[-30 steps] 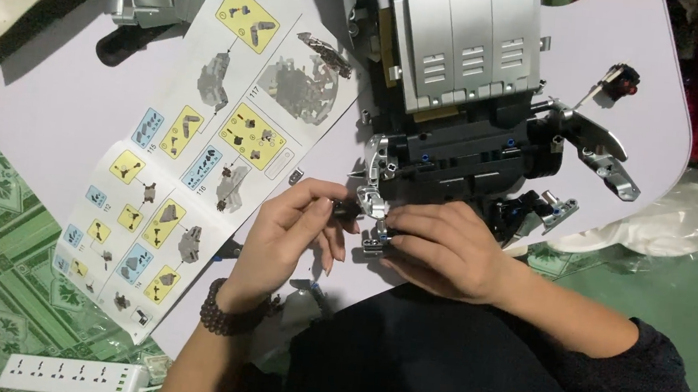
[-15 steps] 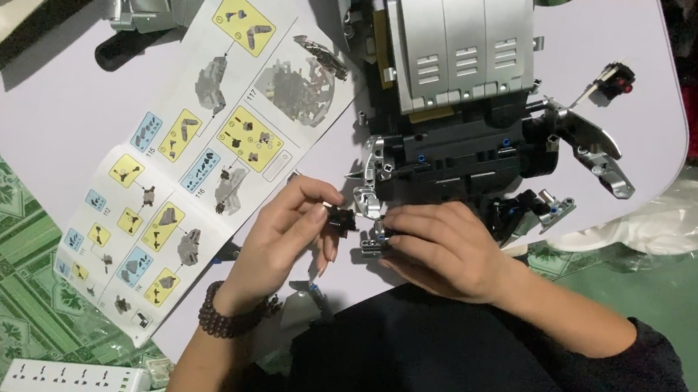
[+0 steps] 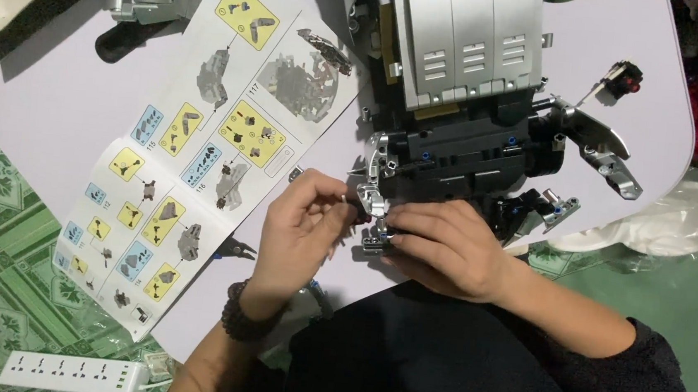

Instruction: The person assembles a small subassembly of a Lego model using small black and grey pieces. They consult an instruction manual, pick up pieces, and connect them by hand. The subassembly is held and adjusted throughout the clip.

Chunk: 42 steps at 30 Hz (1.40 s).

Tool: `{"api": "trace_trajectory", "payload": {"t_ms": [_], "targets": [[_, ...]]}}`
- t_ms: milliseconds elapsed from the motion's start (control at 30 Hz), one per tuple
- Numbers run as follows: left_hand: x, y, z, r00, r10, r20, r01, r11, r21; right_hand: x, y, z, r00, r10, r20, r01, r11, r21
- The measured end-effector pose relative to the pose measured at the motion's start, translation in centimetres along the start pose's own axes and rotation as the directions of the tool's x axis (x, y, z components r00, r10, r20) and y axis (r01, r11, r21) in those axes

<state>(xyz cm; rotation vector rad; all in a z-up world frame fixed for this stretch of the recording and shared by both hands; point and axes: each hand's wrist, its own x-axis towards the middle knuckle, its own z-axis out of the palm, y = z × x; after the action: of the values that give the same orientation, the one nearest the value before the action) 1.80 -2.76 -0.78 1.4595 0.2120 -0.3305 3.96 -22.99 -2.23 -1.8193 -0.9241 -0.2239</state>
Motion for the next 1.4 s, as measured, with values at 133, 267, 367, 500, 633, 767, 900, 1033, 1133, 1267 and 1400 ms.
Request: {"api": "trace_trajectory", "payload": {"t_ms": [133,267,367,500,633,767,900,1033,1133,1267,1400], "targets": [[-0.2,0.0,0.6,0.997,-0.079,-0.02,0.079,0.997,-0.025,-0.1,-0.1,-0.1,1.0,0.008,0.001,-0.008,1.0,-0.019],[0.0,0.3,1.2,0.982,-0.17,-0.079,0.163,0.983,-0.089,-0.7,-0.1,-0.2,0.999,0.027,0.042,-0.027,1.0,0.002],[-0.3,1.0,1.0,0.973,-0.201,-0.109,0.191,0.977,-0.098,-1.1,-0.1,0.2,0.995,0.037,0.088,-0.037,0.999,-0.006],[-0.6,1.4,0.4,0.978,-0.188,-0.094,0.178,0.979,-0.102,-0.7,-1.1,0.3,0.987,0.112,0.118,-0.103,0.991,-0.081],[-0.6,1.8,0.3,0.978,-0.194,-0.082,0.18,0.971,-0.156,-1.2,-0.6,0.6,0.992,0.086,0.089,-0.081,0.995,-0.065],[-0.6,2.0,0.3,0.983,-0.166,-0.074,0.156,0.98,-0.127,-1.2,-0.5,0.6,0.992,0.08,0.1,-0.074,0.995,-0.064],[-0.8,1.1,0.9,0.994,0.001,-0.113,-0.004,1.0,-0.031,-0.6,-1.0,0.6,0.989,0.082,0.119,-0.071,0.993,-0.098],[-0.7,1.4,0.8,0.991,0.098,-0.092,-0.098,0.995,0.001,-0.6,-0.5,0.7,0.991,0.041,0.13,-0.026,0.993,-0.114],[-0.5,1.6,0.9,0.99,0.124,-0.07,-0.122,0.992,0.024,-0.4,-0.5,0.5,0.991,0.006,0.132,0.017,0.985,-0.172],[-0.3,1.9,1.0,0.978,0.195,-0.08,-0.182,0.973,0.142,-0.3,-0.6,0.3,0.994,0.0,0.111,0.023,0.98,-0.199],[-0.4,1.4,1.1,0.982,0.141,-0.124,-0.128,0.987,0.101,-0.3,-0.4,0.6,0.997,-0.03,0.069,0.043,0.981,-0.189]]}}
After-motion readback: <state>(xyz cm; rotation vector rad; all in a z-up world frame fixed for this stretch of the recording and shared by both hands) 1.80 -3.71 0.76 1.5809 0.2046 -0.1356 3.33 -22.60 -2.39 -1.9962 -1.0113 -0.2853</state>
